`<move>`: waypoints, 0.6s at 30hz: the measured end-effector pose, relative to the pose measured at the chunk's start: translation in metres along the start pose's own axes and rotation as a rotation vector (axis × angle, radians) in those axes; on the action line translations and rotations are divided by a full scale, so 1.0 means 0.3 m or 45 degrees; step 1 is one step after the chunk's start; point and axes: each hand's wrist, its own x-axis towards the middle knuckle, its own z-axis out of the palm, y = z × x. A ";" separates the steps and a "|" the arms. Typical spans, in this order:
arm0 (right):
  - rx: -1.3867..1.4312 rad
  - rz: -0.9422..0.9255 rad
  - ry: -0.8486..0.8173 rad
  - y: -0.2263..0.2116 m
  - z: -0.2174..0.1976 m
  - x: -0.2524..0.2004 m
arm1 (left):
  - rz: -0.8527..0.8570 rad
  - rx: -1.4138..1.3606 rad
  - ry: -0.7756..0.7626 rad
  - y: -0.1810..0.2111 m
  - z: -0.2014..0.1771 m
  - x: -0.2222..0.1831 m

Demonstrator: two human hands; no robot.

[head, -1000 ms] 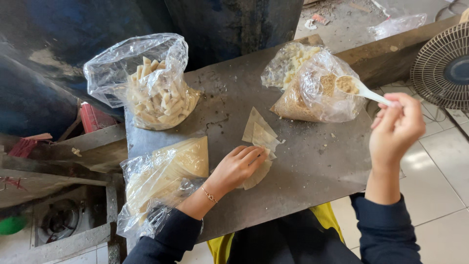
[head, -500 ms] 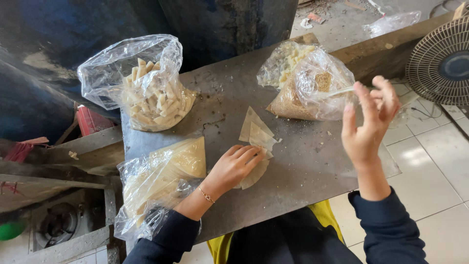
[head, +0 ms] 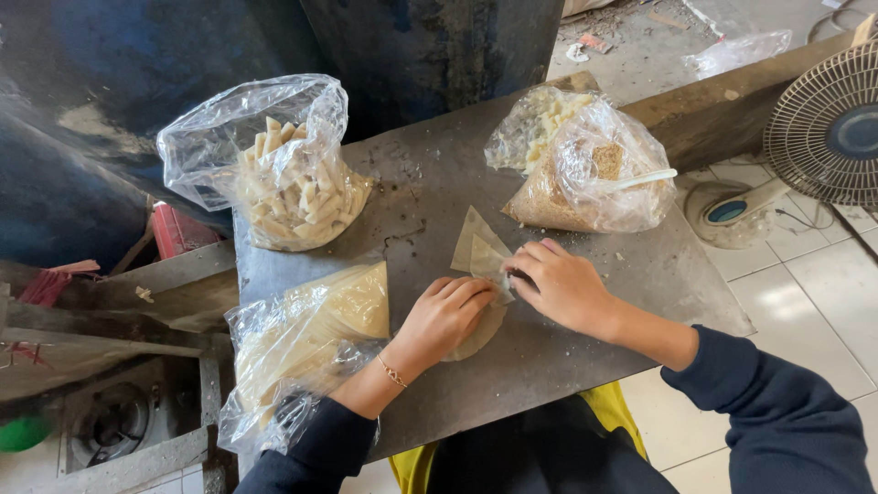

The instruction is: The person prepares snacks by using a spoon to place filling from a plastic bag onto triangular pastry sheets and then folding the sheets into triangular shapes on a metal table.

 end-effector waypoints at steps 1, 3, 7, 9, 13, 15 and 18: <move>0.057 -0.042 -0.004 0.004 0.003 0.005 | -0.018 -0.006 -0.006 0.003 0.002 0.000; 0.170 -0.125 -0.011 0.016 0.010 0.016 | -0.054 -0.020 -0.017 0.005 0.005 0.002; 0.291 -0.162 -0.036 0.034 0.027 0.019 | -0.117 -0.048 -0.044 0.001 0.002 0.006; 0.394 -0.074 -0.084 0.046 0.023 0.008 | -0.106 -0.027 -0.064 -0.003 0.001 0.007; 0.575 -0.081 -0.101 0.052 0.026 0.005 | -0.119 -0.035 -0.066 -0.004 -0.001 0.012; 0.612 -0.152 -0.070 0.049 0.037 0.003 | -0.128 -0.034 -0.075 -0.004 0.002 0.010; 0.623 -0.148 -0.027 0.045 0.047 0.010 | -0.156 -0.049 -0.071 -0.004 0.010 0.010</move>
